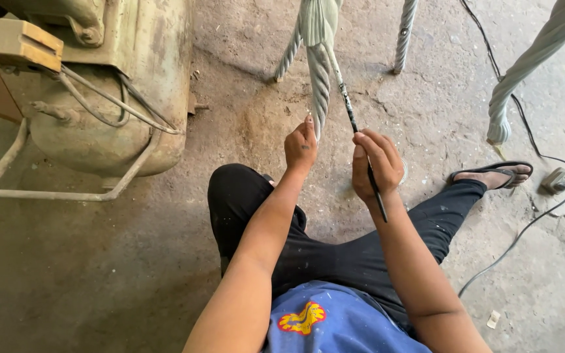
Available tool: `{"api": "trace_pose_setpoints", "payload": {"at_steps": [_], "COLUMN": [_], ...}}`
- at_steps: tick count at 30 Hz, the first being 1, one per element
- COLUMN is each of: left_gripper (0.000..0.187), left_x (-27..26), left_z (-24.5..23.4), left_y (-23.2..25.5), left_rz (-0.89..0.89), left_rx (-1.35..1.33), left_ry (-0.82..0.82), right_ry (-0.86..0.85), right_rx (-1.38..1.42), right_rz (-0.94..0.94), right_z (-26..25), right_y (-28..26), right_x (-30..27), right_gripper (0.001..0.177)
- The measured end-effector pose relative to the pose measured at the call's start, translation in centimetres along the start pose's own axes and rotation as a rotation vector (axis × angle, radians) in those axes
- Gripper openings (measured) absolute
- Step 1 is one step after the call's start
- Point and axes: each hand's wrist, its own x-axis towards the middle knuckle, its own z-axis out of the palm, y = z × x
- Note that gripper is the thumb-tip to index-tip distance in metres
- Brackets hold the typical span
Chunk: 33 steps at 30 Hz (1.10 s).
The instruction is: The person paints a twisted metal table leg using a small brush and a can of light-colored paint. They repeatedly dip the brush into the paint can and apply paint to the leg's grooves and surface.
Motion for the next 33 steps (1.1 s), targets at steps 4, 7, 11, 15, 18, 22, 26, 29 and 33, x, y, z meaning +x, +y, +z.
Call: {"api": "trace_pose_setpoints", "payload": {"at_steps": [4,7,11,15,18,22,26,29,33], "left_gripper": [0.072,0.072,0.07,0.07,0.07,0.072,0.07,0.071,0.07], "left_x": [0.1,0.1,-0.2,0.4,0.2,0.0,-0.5,-0.7,0.6], "left_z": [0.1,-0.3,-0.3,0.2,-0.6,-0.8,-1.1,-1.2,-0.7], "left_y": [0.1,0.8,0.8,0.2,1.0,1.4,2.1,2.2,1.3], "left_rz": [0.002,-0.006,0.004,-0.002,0.02,0.023,0.009,0.01,-0.001], "left_rx": [0.001,0.005,-0.027,-0.013,-0.029,-0.039,-0.035,-0.035,-0.037], "left_ry": [-0.002,0.002,0.0,0.009,-0.005,-0.004,-0.013,-0.018,-0.006], "right_ry": [-0.001,-0.019,-0.086,-0.132,-0.178,-0.201,-0.205,-0.171,-0.145], "right_rx": [-0.043,-0.065,-0.153,-0.211,-0.23,-0.28,-0.308,-0.316,-0.268], "right_rz": [-0.065,-0.087,-0.145,-0.231,-0.251,-0.266,-0.252,-0.258,-0.179], "right_z": [2.8,2.8,1.8,1.6,3.1,2.6,2.2,2.5,1.7], "right_y": [1.8,-0.3,-0.2,-1.5,-1.8,-1.6,-2.3,-1.9,-0.8], "right_x": [-4.3,-0.9,-0.8,0.3,2.9,1.7,1.8,2.2,1.1], "right_gripper": [0.014,0.014,0.014,0.014,0.013,0.013,0.014,0.015,0.016]}}
